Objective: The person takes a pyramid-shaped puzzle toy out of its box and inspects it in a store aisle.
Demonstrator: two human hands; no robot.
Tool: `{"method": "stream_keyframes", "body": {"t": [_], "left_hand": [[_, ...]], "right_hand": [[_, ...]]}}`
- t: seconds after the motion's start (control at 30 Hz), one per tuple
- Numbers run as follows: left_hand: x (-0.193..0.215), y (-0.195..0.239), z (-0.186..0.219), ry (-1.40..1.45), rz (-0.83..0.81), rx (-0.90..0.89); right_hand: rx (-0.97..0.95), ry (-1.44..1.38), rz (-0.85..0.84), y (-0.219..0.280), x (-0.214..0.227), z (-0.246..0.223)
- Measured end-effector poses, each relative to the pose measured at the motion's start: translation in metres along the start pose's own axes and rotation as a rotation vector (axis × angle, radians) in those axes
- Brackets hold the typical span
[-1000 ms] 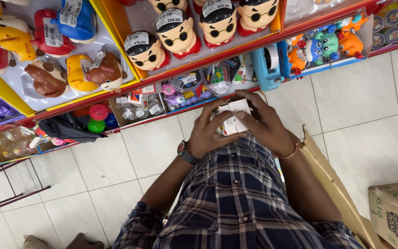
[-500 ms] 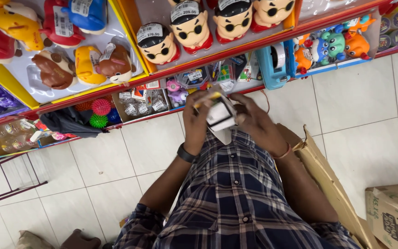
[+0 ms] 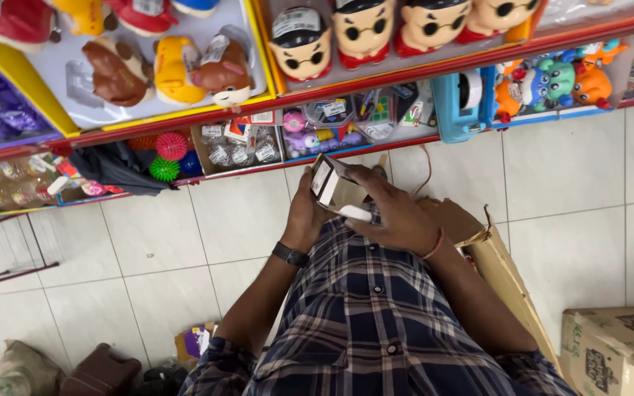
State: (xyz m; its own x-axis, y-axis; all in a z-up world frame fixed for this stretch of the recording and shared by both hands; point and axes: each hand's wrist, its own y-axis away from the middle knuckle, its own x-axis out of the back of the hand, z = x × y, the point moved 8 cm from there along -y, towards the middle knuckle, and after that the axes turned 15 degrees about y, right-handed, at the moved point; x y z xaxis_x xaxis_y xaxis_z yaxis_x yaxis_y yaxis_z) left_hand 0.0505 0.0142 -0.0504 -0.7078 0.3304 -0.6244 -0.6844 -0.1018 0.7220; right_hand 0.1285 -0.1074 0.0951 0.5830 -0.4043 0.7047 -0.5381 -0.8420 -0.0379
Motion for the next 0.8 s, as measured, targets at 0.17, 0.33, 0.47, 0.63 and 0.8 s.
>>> {"method": "stream_keyframes", "body": {"t": [0.17, 0.33, 0.47, 0.63, 0.8], "left_hand": [[0.023, 0.007, 0.018, -0.13, -0.049, -0.091], [0.036, 0.014, 0.027, -0.181, -0.138, -0.098], [0.038, 0.024, 0.036, -0.172, -0.159, -0.116], [0.043, 0.032, 0.05, -0.379, -0.199, -0.196], [0.058, 0.03, 0.071, -0.685, -0.352, -0.593]], "right_hand": [[-0.01, -0.024, 0.006, -0.008, -0.005, -0.006], [0.023, -0.008, 0.043, -0.016, -0.003, -0.022], [0.02, 0.068, 0.059, -0.015, -0.016, -0.019], [0.039, 0.087, 0.078, -0.017, -0.026, -0.023], [0.055, 0.165, 0.114, -0.02, -0.029, -0.03]]}}
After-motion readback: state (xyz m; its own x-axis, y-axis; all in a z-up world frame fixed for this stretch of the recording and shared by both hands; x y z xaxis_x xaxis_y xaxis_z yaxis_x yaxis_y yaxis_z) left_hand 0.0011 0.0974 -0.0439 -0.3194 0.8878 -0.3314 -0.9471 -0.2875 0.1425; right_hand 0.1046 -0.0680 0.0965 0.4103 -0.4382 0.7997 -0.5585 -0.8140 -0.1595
